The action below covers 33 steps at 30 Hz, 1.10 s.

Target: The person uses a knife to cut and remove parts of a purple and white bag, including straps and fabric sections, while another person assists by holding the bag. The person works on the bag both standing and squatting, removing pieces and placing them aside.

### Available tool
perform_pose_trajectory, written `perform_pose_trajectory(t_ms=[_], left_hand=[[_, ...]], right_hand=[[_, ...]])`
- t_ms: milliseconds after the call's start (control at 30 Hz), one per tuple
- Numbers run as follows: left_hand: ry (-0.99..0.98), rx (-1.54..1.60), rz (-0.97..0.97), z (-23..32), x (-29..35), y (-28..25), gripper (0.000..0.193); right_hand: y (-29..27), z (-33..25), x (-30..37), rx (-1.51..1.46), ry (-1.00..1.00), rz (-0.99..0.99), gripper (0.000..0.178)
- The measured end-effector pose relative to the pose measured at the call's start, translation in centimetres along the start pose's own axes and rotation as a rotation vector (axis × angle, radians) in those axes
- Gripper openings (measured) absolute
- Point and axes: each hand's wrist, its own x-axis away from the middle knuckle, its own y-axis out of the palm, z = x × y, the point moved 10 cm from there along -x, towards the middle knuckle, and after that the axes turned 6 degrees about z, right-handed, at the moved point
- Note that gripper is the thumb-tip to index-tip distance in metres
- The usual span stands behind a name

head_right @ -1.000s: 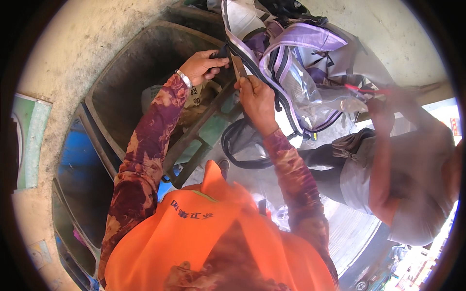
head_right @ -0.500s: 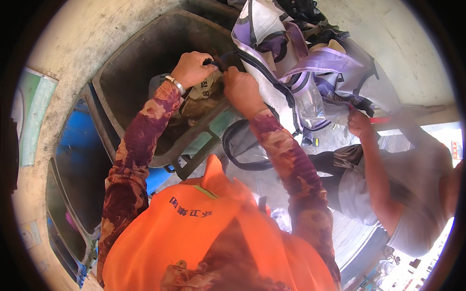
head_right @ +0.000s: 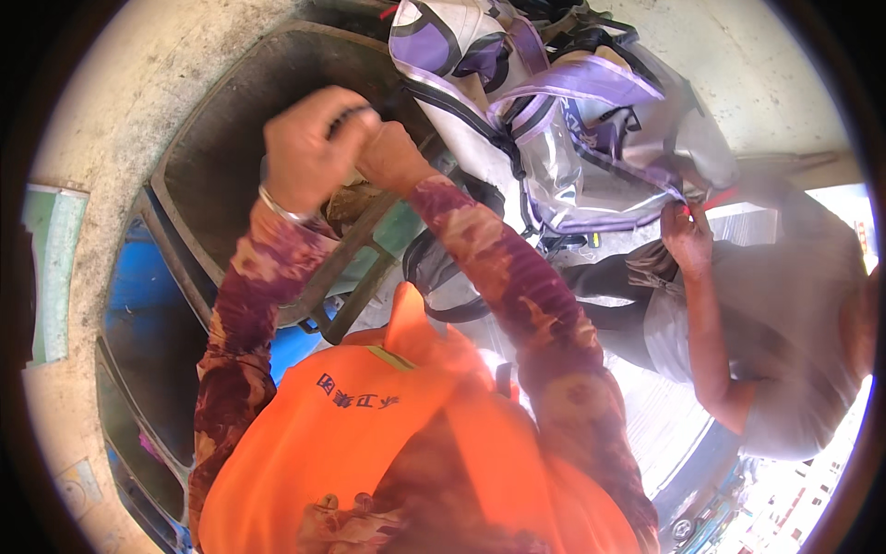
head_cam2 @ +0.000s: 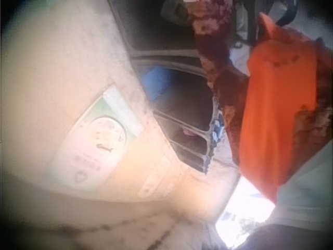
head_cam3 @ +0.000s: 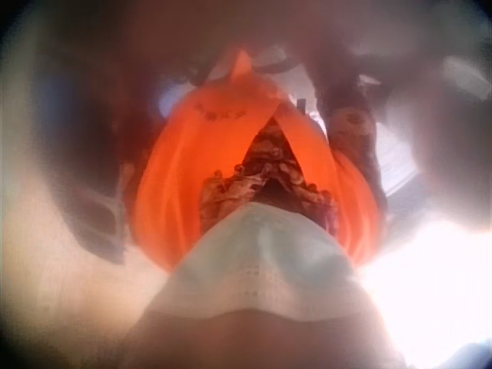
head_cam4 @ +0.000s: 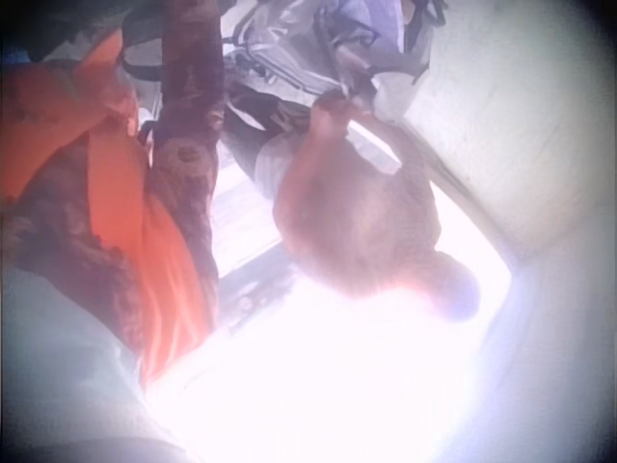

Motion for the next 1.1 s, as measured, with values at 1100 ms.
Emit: perform_pose_trajectory(t_ms=[1100], left_hand=[[-0.38, -0.241, -0.54, -11.0, 2.4, 10.3, 0.043]], right_hand=[[-8.2, 3.0, 3.5, 0.365, 0.32, 0.203, 0.02]])
